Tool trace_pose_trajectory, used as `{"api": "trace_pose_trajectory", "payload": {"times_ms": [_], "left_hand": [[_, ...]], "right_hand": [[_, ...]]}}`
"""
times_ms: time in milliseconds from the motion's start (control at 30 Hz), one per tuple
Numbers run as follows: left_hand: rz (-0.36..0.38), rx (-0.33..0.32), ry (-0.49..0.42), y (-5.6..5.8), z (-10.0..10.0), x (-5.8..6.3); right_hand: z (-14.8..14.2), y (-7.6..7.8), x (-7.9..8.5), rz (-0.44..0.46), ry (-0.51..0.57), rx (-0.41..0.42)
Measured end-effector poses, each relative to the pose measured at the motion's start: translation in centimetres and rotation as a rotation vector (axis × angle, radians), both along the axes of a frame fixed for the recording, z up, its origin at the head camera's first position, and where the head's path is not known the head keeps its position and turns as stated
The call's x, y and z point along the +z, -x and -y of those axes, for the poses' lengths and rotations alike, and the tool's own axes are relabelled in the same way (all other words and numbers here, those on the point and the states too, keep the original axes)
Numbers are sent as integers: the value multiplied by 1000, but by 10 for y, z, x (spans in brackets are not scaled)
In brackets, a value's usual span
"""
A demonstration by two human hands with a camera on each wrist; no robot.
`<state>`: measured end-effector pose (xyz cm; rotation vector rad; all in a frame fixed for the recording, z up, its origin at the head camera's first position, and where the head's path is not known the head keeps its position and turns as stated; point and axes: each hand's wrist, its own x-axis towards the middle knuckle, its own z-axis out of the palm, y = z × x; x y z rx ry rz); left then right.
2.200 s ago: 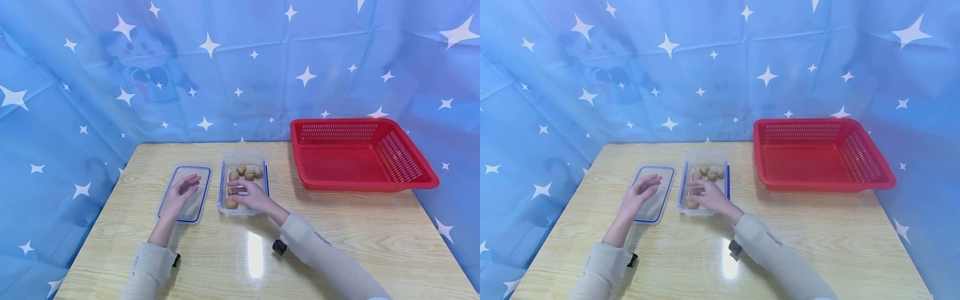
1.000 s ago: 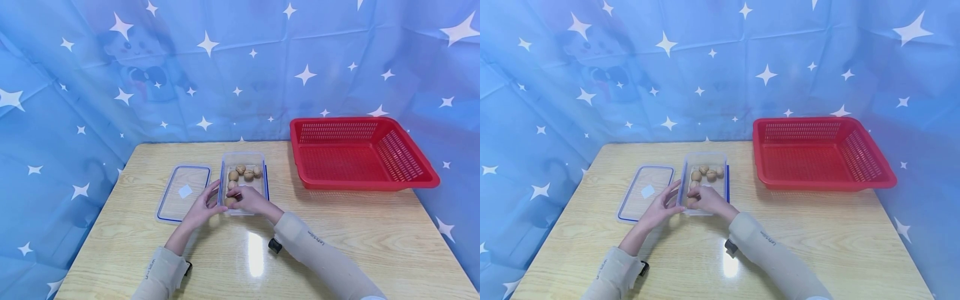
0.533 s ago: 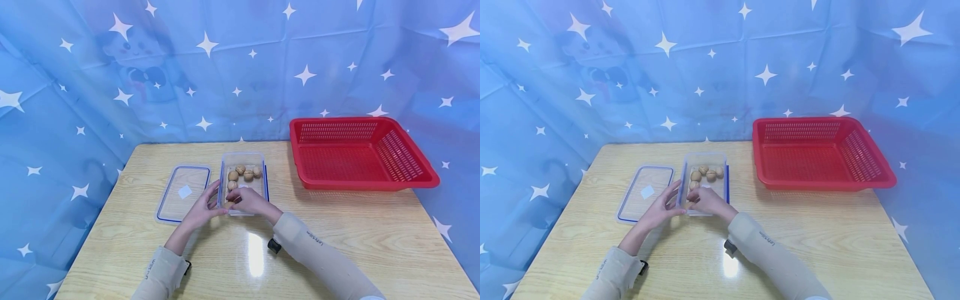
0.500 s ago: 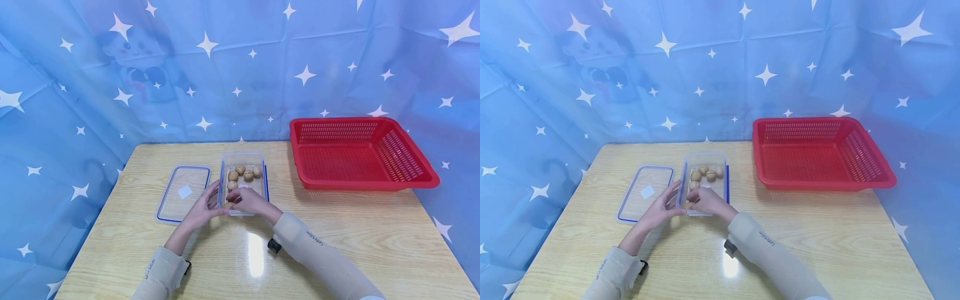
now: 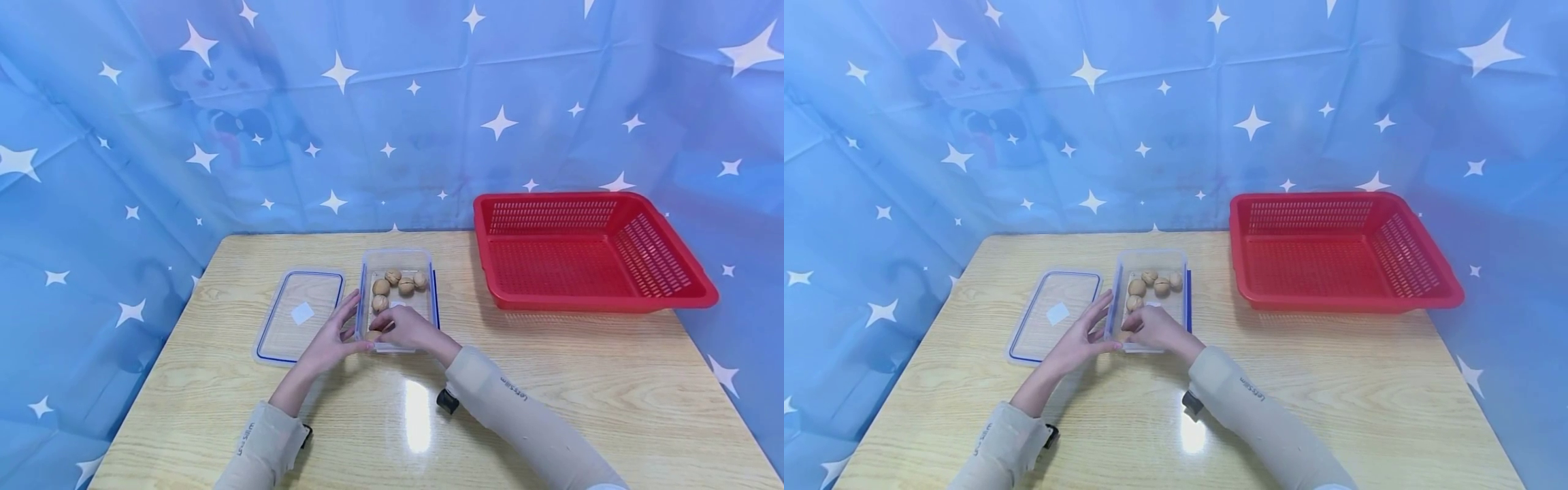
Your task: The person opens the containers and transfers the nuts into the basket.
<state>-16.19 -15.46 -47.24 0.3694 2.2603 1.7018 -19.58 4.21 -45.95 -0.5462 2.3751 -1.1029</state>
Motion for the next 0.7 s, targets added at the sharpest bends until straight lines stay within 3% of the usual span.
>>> {"api": "trace_pose_trajectory", "payload": {"times_ms": [333, 700], "left_hand": [[-8, -2, 21, 0, 0, 1], [-19, -9, 22, 0, 0, 1]], "right_hand": [[-2, 0, 0, -37, 37, -29], [-6, 2, 10, -17, 119, -94]]}}
